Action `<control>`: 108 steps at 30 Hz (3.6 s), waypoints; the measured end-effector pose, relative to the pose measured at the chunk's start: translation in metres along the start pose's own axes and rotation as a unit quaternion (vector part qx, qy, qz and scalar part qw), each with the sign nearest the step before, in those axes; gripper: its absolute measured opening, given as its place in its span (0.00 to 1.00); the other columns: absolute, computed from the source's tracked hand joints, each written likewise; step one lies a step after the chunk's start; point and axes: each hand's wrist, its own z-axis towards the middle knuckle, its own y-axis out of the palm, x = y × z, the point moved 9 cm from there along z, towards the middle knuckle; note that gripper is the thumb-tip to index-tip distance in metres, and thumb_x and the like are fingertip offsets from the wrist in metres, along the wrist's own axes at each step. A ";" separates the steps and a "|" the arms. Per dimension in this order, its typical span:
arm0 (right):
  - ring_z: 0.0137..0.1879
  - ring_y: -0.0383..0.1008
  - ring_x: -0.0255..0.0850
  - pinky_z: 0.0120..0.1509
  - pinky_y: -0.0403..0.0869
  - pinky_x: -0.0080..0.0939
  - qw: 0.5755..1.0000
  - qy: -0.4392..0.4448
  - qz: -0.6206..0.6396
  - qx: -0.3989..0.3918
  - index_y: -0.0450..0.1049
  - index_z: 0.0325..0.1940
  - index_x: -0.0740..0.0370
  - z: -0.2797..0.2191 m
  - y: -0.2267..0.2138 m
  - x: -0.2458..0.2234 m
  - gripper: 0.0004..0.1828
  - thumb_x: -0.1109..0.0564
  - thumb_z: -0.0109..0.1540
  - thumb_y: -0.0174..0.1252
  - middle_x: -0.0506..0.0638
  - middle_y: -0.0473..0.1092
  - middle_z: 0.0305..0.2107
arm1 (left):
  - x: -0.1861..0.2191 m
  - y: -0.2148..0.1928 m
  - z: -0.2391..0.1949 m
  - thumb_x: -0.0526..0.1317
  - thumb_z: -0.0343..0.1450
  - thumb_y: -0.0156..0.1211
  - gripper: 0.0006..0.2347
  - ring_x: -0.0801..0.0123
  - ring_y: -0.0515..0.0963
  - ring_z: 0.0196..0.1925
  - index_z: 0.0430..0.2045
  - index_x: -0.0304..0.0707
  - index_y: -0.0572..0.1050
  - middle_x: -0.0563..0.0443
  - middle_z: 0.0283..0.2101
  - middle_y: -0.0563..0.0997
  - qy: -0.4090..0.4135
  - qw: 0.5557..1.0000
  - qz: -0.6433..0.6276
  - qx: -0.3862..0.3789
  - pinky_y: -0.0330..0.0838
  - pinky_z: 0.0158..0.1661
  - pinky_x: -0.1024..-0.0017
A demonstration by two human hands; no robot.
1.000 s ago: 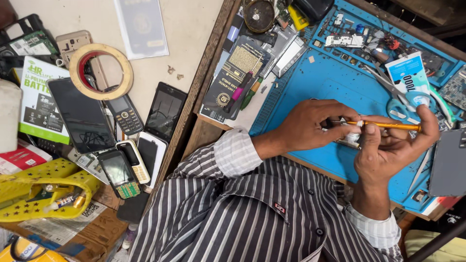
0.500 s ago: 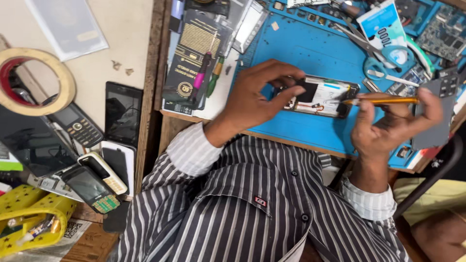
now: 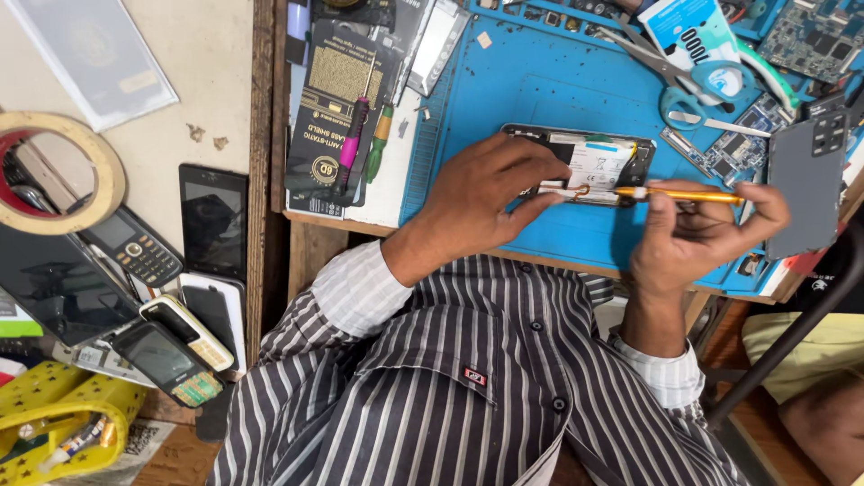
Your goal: The person uses a screwdriver to adjust internal components of a disassembled smartphone, then applies a screen protector and cleans the device with a cloth. The person handles the phone, screwdriver, screen protector, and cleaning cloth throughout the task.
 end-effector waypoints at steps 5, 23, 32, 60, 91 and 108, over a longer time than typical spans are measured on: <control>0.42 0.81 0.42 0.50 0.77 0.32 0.992 0.072 0.095 0.042 0.48 0.65 0.55 -0.003 -0.011 0.018 0.29 0.64 0.78 0.66 0.65 0.79 0.41 | 0.008 0.020 0.009 0.43 0.68 0.71 0.19 0.60 0.75 0.49 0.52 0.40 0.78 0.51 0.47 0.76 0.009 0.995 0.064 -0.082 0.72 0.46 0.62; 0.49 0.80 0.42 0.54 0.79 0.36 1.000 0.016 0.020 0.012 0.66 0.49 0.67 -0.005 -0.018 -0.009 0.16 0.70 0.67 0.68 0.61 0.75 0.42 | 0.023 0.019 0.029 0.39 0.68 0.72 0.10 0.70 0.78 0.42 0.42 0.48 0.84 0.59 0.42 0.79 -0.005 1.000 -0.013 -0.025 0.65 0.45 0.64; 0.48 0.80 0.40 0.52 0.79 0.34 0.995 0.040 0.092 0.001 0.67 0.47 0.64 -0.006 -0.015 -0.011 0.17 0.70 0.64 0.68 0.57 0.75 0.42 | 0.029 0.044 0.032 0.39 0.70 0.71 0.10 0.69 0.81 0.48 0.45 0.44 0.83 0.58 0.47 0.82 0.005 0.995 -0.065 -0.077 0.67 0.46 0.68; 0.52 0.81 0.44 0.56 0.81 0.35 0.998 0.043 0.047 0.009 0.61 0.60 0.67 0.020 -0.043 0.007 0.19 0.71 0.74 0.65 0.63 0.74 0.46 | -0.001 -0.009 0.018 0.41 0.71 0.71 0.14 0.63 0.77 0.56 0.50 0.44 0.80 0.54 0.56 0.79 -0.043 0.997 0.068 -0.019 0.68 0.52 0.62; 0.56 0.82 0.51 0.59 0.81 0.42 0.898 -0.352 -0.075 -0.254 0.46 0.63 0.63 0.130 0.183 -0.105 0.29 0.73 0.77 0.63 0.63 0.61 0.50 | -0.043 -0.051 -0.017 0.42 0.70 0.70 0.08 0.68 0.79 0.45 0.40 0.46 0.79 0.60 0.45 0.81 -0.058 0.988 0.051 0.131 0.70 0.45 0.66; 0.40 0.80 0.44 0.49 0.83 0.38 0.972 0.070 0.164 -0.155 0.48 0.66 0.58 0.119 0.142 -0.024 0.26 0.67 0.80 0.60 0.65 0.76 0.42 | -0.060 -0.060 -0.023 0.37 0.74 0.69 0.13 0.73 0.87 0.45 0.52 0.43 0.76 0.54 0.49 0.83 -0.110 0.958 -0.173 0.202 0.80 0.42 0.75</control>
